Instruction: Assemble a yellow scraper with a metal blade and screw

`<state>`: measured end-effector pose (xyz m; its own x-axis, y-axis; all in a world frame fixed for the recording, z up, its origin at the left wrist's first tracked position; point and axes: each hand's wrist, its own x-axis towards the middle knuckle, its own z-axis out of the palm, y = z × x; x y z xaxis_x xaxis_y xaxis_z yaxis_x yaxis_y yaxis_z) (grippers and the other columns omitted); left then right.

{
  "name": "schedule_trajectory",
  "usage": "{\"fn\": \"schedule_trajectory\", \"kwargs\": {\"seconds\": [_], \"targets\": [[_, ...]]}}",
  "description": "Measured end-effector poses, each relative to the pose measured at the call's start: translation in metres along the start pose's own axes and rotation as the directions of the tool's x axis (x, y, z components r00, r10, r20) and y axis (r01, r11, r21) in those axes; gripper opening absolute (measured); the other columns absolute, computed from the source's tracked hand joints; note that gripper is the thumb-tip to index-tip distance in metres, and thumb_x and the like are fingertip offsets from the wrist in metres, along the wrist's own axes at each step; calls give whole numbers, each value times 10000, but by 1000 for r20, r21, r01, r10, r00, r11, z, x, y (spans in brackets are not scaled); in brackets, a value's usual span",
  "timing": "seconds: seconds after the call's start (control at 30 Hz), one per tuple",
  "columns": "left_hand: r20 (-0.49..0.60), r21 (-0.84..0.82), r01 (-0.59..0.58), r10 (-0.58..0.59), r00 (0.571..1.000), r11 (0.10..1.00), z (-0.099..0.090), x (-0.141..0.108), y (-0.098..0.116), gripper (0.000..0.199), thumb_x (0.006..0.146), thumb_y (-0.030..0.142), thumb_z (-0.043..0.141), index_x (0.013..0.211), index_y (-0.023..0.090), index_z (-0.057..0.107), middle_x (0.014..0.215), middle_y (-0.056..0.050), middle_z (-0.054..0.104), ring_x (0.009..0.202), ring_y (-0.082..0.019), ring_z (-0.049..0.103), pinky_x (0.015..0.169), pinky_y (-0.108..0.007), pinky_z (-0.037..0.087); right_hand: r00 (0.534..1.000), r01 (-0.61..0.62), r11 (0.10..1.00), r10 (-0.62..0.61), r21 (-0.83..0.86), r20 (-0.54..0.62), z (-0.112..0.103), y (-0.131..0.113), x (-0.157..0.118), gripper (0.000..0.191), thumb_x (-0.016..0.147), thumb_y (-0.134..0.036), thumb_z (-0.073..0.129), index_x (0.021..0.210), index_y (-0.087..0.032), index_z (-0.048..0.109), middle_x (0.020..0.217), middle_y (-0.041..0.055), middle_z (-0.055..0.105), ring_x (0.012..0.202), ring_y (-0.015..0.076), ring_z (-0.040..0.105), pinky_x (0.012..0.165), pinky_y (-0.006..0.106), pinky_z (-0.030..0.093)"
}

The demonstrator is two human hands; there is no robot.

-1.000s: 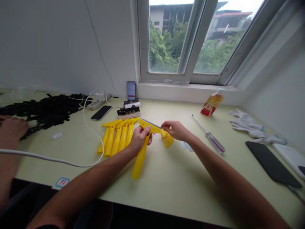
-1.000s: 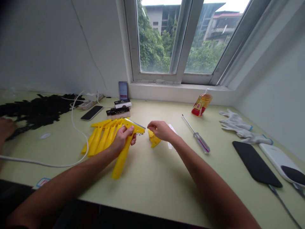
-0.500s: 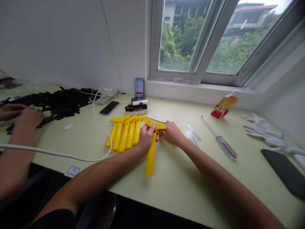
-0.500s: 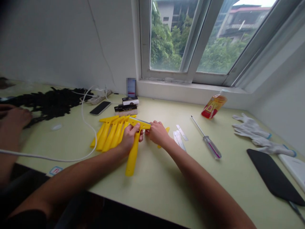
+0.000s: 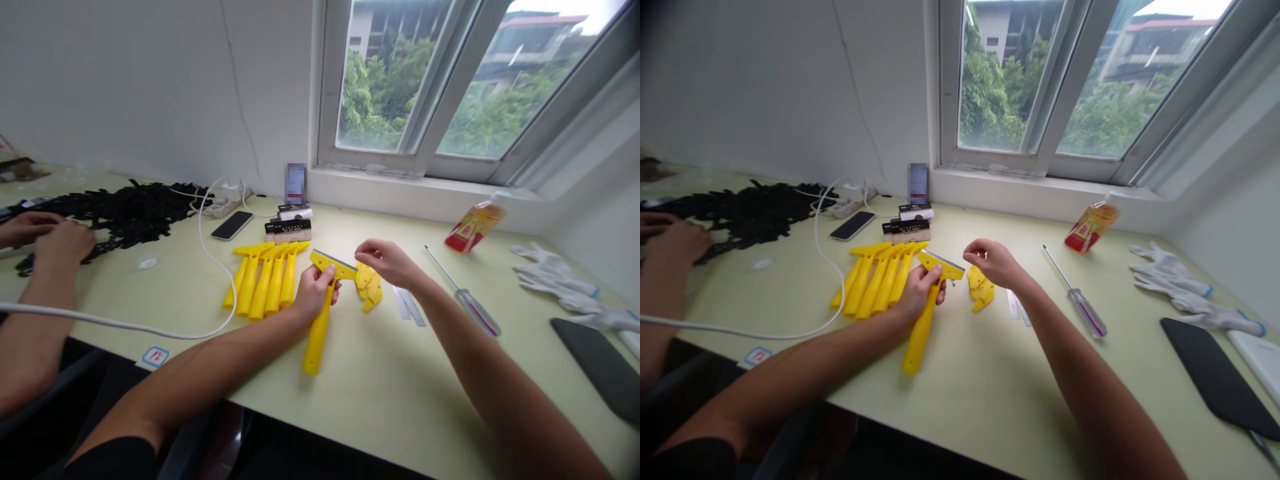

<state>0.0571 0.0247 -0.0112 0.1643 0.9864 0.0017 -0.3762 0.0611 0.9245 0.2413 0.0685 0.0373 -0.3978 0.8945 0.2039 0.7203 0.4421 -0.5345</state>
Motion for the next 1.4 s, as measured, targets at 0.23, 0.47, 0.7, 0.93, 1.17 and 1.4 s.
{"fn": "schedule_trajectory", "kwargs": {"seconds": [0.23, 0.47, 0.7, 0.93, 1.17, 1.4], "targets": [[161, 127, 13, -33, 986, 992, 8, -9, -6, 494, 764, 616, 682, 775, 179, 453, 561, 46, 517, 380, -76, 469, 371, -213, 331, 998, 48, 983, -55, 178, 34, -6, -36, -13, 116, 817, -273, 620, 793, -192, 700, 775, 14, 624, 708, 138, 535, 671, 282, 412], [235, 216, -6, -46, 971, 976, 11, -16, -6, 477, 811, 612, 636, 768, 171, 459, 533, 48, 509, 381, -70, 458, 375, -200, 311, 999, 36, 982, -36, 183, -5, 7, -40, -10, 48, 766, -220, 643, 806, -195, 647, 805, 3, 564, 745, 137, 521, 698, 281, 420], [278, 270, -15, -63, 959, 963, 9, -15, -8, 430, 845, 567, 616, 827, 158, 481, 551, 59, 504, 382, -63, 443, 378, -192, 333, 954, -238, 753, 62, 613, 295, 8, -27, -12, 563, 744, -304, 704, 1233, -222, 436, 773, -40, 571, 667, 134, 547, 573, 255, 439], [269, 584, -72, -108, 957, 808, 0, -10, 5, 595, 871, 499, 613, 1316, 141, 445, 813, -19, 636, 470, -98, 555, 449, -230, 449, 952, -295, 757, 184, 584, 244, 9, -13, -13, 491, 770, -251, 689, 1208, -200, 474, 736, -36, 581, 657, 131, 559, 575, 247, 438], [366, 807, -363, 89, 926, 466, -6, -10, 9, 812, 824, 366, 712, 1492, 276, 257, 1090, -65, 675, 623, -134, 632, 642, -282, 514, 941, -338, 734, 256, 589, 221, 12, 2, -11, 402, 788, -288, 716, 1126, -201, 517, 756, -13, 632, 674, 143, 591, 605, 261, 463], [401, 860, -413, 103, 910, 301, -9, -9, 12, 558, 889, 348, 642, 1358, 244, 357, 1116, -91, 706, 860, -249, 715, 742, -364, 548, 945, -326, 700, 245, 635, 215, 7, 5, -9, 229, 885, -316, 597, 1076, -194, 576, 713, -16, 610, 610, 112, 566, 581, 244, 488]]}}
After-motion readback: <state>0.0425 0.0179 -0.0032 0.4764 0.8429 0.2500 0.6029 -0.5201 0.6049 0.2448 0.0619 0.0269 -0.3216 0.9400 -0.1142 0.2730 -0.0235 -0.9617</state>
